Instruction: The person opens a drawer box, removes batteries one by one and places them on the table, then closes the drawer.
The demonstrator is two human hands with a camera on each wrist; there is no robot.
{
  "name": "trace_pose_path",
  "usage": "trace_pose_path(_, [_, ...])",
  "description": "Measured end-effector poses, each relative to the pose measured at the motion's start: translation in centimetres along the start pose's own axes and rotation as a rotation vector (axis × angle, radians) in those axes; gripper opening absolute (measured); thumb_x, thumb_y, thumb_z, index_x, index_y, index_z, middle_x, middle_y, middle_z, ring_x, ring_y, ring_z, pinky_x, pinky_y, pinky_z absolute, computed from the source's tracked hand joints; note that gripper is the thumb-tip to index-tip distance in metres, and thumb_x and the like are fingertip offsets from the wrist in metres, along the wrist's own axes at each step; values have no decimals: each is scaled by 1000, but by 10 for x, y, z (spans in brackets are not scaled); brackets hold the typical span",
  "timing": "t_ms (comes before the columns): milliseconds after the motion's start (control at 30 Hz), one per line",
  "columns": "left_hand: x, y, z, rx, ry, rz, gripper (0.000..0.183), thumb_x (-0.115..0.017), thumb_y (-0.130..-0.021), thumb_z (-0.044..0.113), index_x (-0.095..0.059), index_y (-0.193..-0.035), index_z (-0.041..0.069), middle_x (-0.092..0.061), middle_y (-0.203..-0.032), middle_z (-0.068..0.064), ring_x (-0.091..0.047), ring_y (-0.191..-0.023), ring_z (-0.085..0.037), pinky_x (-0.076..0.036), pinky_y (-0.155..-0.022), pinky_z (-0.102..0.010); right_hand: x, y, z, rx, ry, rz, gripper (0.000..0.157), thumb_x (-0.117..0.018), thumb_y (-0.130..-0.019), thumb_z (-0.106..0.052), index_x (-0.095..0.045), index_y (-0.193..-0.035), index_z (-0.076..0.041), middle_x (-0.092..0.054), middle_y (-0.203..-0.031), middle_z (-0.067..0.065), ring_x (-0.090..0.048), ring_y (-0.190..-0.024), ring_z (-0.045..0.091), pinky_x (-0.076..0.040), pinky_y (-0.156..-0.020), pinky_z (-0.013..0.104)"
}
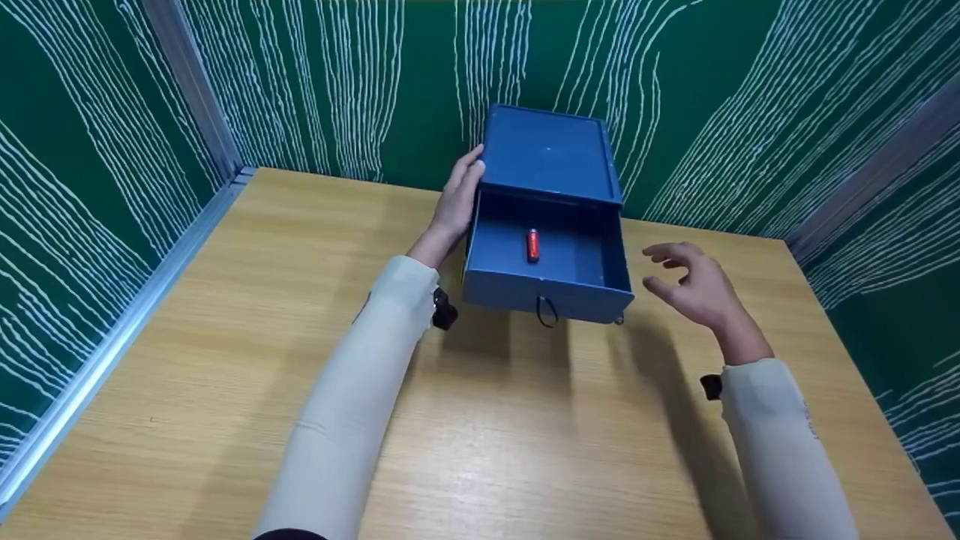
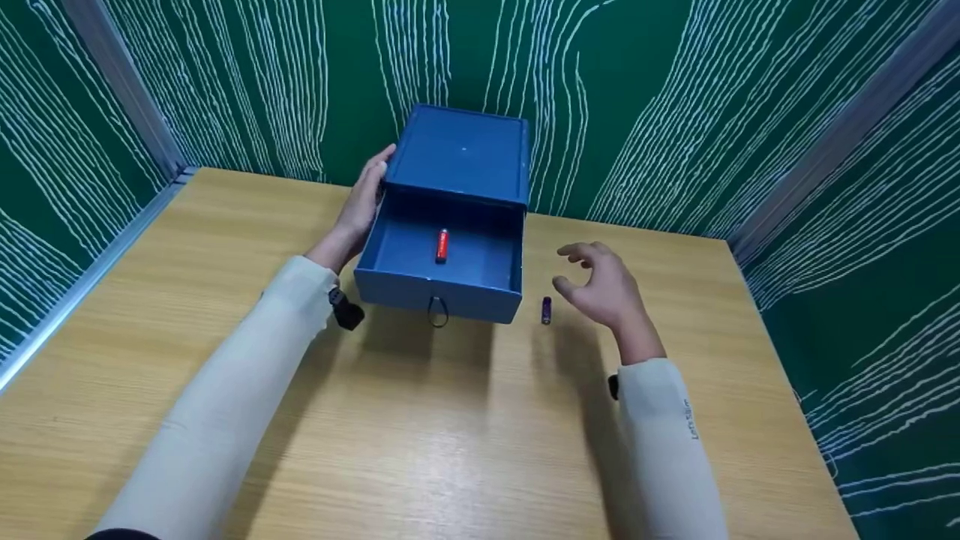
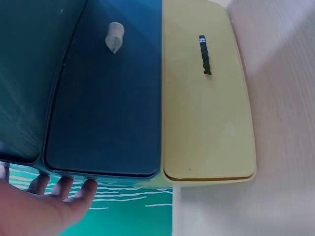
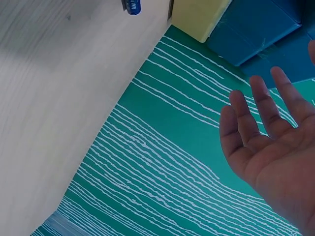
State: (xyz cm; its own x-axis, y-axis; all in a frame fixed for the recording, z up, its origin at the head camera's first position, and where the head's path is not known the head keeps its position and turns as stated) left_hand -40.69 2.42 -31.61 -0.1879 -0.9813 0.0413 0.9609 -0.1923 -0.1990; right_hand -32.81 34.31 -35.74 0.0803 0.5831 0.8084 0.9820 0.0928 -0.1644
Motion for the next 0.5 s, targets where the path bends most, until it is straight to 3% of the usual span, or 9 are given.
trace_pose_path(300, [1, 1, 7, -18, 50, 66, 49, -41, -89, 26, -29, -136, 20, -32, -136, -7, -36, -117, -19, -26, -100, -39, 7, 1, -11, 22, 16, 31, 42, -60, -79, -37, -53, -117, -21, -49, -119, 3, -42, -109, 27, -37, -83, 50])
trace_pose_path(500, [0, -1, 8, -35, 33, 63, 41, -40, -89, 21, -41, -129, 19, -34, -138, 0, -35, -122, -14, -25, -102, -35, 11, 4, -18, 34, 25, 35, 43, -60, -78, -37, -52, -117, -20, -49, -119, 3, -42, -108, 27, -37, -83, 51])
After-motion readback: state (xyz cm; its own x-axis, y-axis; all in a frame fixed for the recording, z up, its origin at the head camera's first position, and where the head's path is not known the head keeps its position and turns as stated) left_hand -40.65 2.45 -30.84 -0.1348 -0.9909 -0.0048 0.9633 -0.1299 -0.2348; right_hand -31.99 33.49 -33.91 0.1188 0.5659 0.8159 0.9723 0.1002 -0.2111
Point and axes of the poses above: each hand's wrist, its own y-axis away from the middle knuckle, its own x-axis out of the back of the hand, z = x × y, the point moved 8 cm from there along -y, towards the middle knuckle
